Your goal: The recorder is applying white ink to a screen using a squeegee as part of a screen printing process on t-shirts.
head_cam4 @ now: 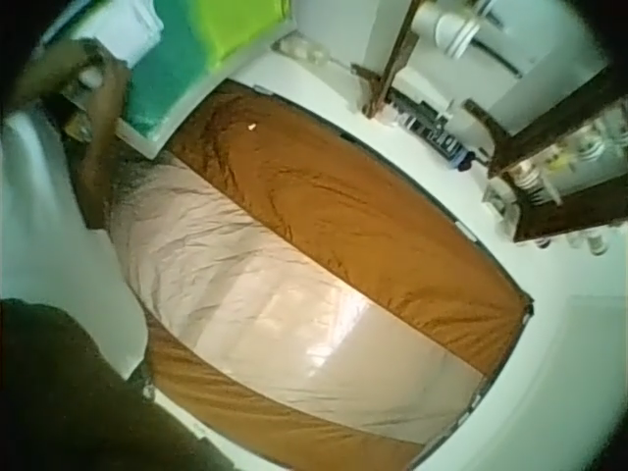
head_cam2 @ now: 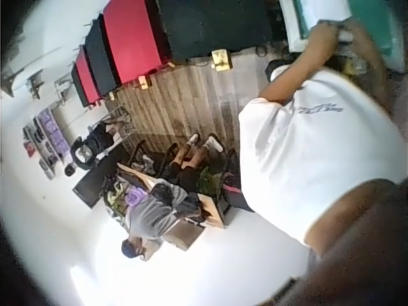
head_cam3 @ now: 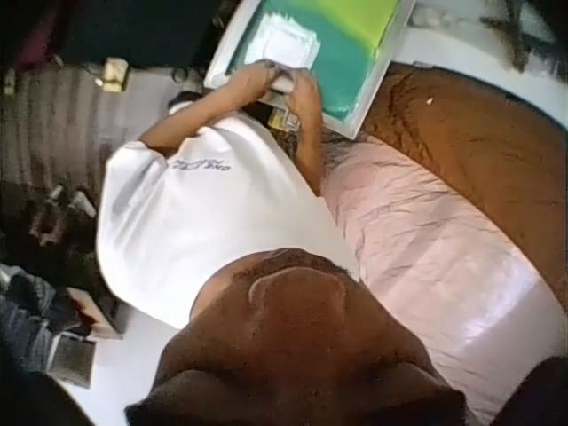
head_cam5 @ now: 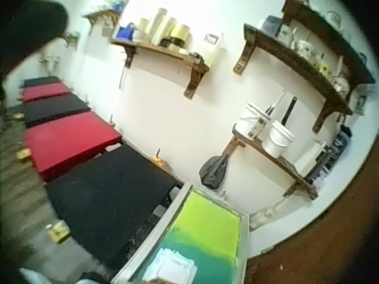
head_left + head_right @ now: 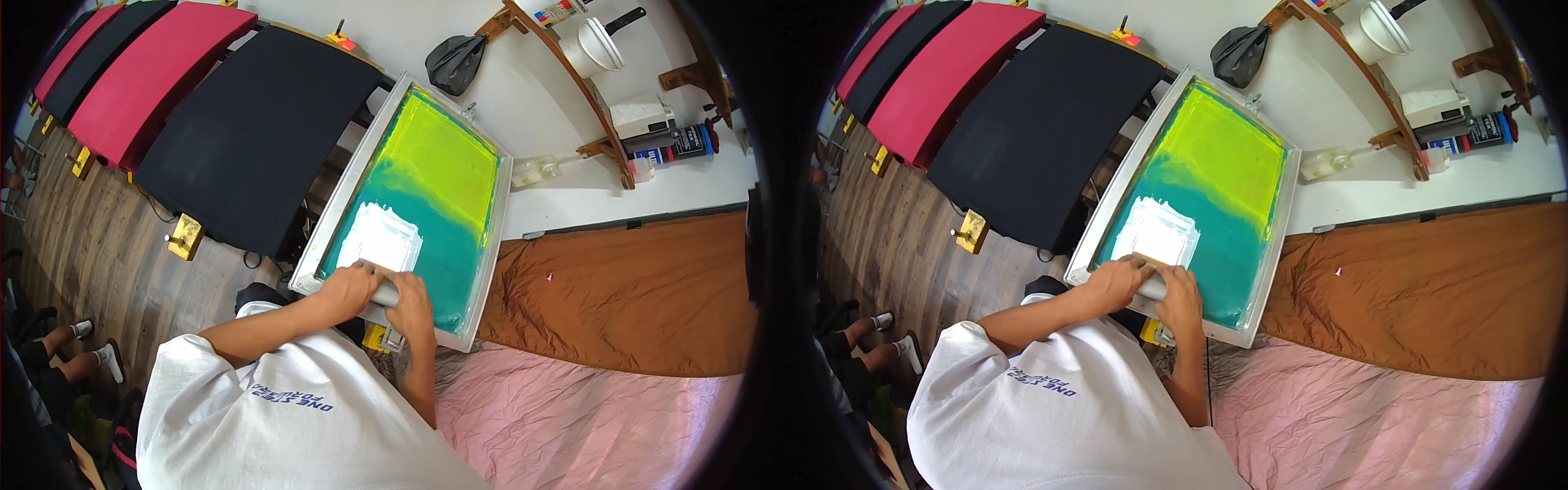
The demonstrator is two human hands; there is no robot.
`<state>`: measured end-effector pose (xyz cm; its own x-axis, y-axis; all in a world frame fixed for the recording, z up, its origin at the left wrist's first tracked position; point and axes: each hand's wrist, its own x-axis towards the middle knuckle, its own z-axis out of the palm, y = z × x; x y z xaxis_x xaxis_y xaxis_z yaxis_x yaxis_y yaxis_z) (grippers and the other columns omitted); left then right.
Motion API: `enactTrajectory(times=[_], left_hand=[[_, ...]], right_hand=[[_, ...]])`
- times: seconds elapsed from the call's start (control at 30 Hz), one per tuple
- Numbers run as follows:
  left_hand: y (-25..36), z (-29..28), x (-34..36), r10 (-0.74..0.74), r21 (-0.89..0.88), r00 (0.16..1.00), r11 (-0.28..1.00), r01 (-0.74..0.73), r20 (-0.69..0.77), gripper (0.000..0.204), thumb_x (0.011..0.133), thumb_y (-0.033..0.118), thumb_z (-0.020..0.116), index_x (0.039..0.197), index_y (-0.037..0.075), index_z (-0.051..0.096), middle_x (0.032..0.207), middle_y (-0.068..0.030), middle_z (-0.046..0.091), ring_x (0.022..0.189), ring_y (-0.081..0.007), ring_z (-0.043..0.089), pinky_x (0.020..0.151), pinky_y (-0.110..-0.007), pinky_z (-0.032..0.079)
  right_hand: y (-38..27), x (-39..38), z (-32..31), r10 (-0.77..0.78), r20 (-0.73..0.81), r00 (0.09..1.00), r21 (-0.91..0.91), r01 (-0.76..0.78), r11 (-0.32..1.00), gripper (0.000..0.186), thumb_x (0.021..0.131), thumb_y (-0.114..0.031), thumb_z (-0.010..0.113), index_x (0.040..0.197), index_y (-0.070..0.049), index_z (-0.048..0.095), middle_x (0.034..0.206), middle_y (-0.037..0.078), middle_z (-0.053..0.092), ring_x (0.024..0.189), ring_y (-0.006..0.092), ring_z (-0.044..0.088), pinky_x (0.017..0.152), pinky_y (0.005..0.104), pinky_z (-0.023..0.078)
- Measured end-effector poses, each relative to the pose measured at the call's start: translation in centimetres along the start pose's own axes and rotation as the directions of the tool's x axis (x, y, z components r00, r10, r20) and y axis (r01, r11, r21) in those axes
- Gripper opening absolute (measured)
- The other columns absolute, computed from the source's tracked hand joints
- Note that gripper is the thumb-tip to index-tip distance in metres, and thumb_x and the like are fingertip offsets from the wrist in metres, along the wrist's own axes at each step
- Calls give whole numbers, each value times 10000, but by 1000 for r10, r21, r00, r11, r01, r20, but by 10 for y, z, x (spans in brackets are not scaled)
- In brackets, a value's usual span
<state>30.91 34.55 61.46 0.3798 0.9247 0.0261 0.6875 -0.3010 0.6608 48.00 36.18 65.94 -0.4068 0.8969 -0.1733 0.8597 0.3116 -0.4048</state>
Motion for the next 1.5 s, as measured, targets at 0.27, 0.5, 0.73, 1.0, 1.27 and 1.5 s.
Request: enactTrajectory(times=[0.27, 0.5, 0.73, 1.0, 1.27, 1.5], left_hand=[[5, -37, 35, -16, 54, 996, 998, 11, 87, 305, 677, 44, 708, 981, 48, 676, 851, -144, 698, 820, -327, 702, 705, -427, 572], [-30, -26, 97, -65, 12, 998, 998, 65, -22, 247, 657, 58, 715, 903, 44, 694, 800, -186, 690, 780, -371, 690, 711, -437, 565], [-29, -23, 95, -107, 24, 994, 994, 107, 6, 283, 663, 40, 714, 947, 45, 704, 839, -207, 691, 789, -383, 689, 723, -442, 568], [-15, -20, 63, -89, -21, 994, 996, 88, -64, 259, 671, -29, 674, 919, 40, 692, 831, -179, 693, 788, -372, 691, 717, -441, 565], [-3, -14, 34, -81, -10, 995, 997, 81, -58, 281, 677, -30, 672, 947, 44, 686, 860, -164, 684, 809, -360, 688, 719, -437, 561], [4, -9, 14, -98, -39, 994, 995, 97, -48, 327, 681, -17, 685, 999, 59, 693, 898, -151, 682, 815, -357, 684, 735, -436, 559]], right_hand=[[13, 28, -26, -26, 68, 997, -51, 29, 998, 461, 683, -9, 594, 1133, -72, 673, 1117, 151, 654, 1076, 367, 596, 917, 449, 503], [32, 94, -34, 54, 98, 994, -70, -47, 996, 470, 655, -36, 611, 1115, -83, 698, 1035, 199, 681, 984, 403, 636, 858, 463, 522], [27, 93, -32, 143, 149, 978, -26, -140, 990, 463, 625, -8, 598, 1076, -37, 696, 1054, 217, 678, 980, 412, 634, 861, 434, 510], [24, 65, -15, 62, 23, 998, -26, -62, 998, 439, 651, 5, 598, 1068, -61, 719, 1028, 221, 666, 1003, 415, 612, 894, 460, 498], [19, 37, -5, 32, -9, 999, 18, -32, 999, 433, 656, 8, 603, 1069, -56, 716, 1033, 201, 666, 992, 412, 597, 899, 454, 486], [5, 13, -2, 37, -29, 999, 23, -36, 999, 445, 655, 26, 602, 1079, -56, 709, 1039, 192, 665, 996, 399, 596, 900, 452, 485]])
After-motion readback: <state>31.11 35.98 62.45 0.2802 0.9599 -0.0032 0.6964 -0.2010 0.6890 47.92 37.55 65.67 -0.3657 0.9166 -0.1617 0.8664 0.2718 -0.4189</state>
